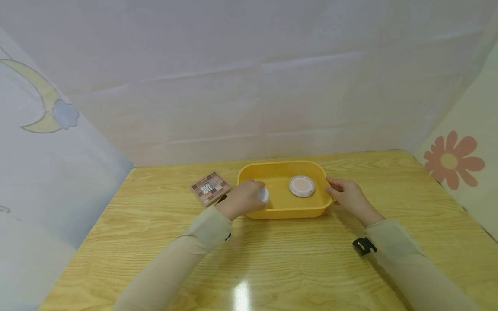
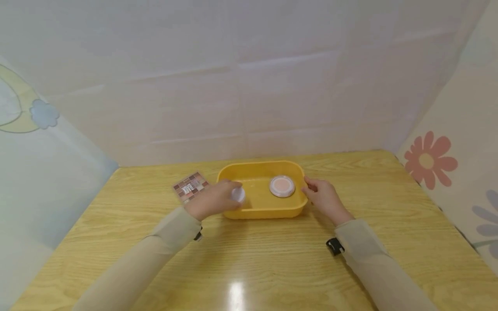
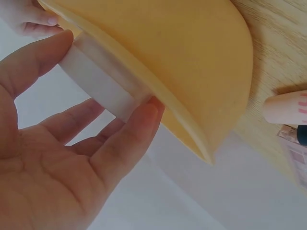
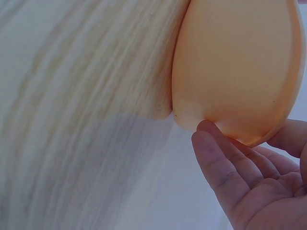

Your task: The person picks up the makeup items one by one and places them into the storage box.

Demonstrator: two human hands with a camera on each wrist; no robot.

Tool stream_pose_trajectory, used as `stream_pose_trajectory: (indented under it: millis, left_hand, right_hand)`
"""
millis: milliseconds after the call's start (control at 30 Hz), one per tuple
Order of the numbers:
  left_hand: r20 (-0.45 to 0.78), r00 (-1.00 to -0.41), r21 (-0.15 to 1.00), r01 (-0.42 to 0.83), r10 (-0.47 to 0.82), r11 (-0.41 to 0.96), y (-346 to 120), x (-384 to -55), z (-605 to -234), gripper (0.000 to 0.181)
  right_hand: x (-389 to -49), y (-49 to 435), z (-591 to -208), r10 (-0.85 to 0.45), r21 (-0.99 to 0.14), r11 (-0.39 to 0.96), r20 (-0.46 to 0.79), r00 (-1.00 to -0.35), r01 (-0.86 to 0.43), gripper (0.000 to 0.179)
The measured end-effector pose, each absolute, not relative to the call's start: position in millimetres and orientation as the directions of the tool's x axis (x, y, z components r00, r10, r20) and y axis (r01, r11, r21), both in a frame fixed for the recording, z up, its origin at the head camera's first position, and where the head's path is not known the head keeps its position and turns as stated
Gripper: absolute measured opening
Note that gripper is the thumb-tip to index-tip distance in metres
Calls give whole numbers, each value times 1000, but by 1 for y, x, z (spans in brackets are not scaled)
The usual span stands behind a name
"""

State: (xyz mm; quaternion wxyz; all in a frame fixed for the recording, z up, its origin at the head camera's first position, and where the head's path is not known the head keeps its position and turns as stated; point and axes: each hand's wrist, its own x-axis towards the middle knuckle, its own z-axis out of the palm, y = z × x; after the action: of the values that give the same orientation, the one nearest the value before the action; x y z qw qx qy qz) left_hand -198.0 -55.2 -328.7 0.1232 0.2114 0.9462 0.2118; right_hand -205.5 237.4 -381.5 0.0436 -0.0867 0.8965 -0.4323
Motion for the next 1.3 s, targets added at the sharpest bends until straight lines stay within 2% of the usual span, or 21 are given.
stream_pose_trajectory:
  millis: [500, 667, 767, 967, 1300]
  left_hand:
    - [-180, -848, 341, 421, 498, 841, -37, -210, -334, 54]
    - [-162, -837, 302, 462, 522, 834, -33, -211, -330, 46]
    - [-161, -831, 302, 472, 533, 828, -31, -212, -329, 39]
    - [-195, -830, 319, 451, 523, 834, -25, -212, -329, 41]
    - [-194, -822, 245, 489, 536, 837, -15, -216, -327, 32]
  right_hand:
    - [-205, 236, -381, -193, -780, 615, -8, -981, -114, 50]
    - [-205, 236, -381, -190, -777, 619, -5, -982, -115, 49]
    - [-205, 236, -380, -189, -777, 620, -6, -982, -115, 49]
    - [-204, 237, -381, -191, -782, 612, -4, -982, -116, 50]
    - [-204, 236, -380, -186, -778, 618, -2, -983, -116, 49]
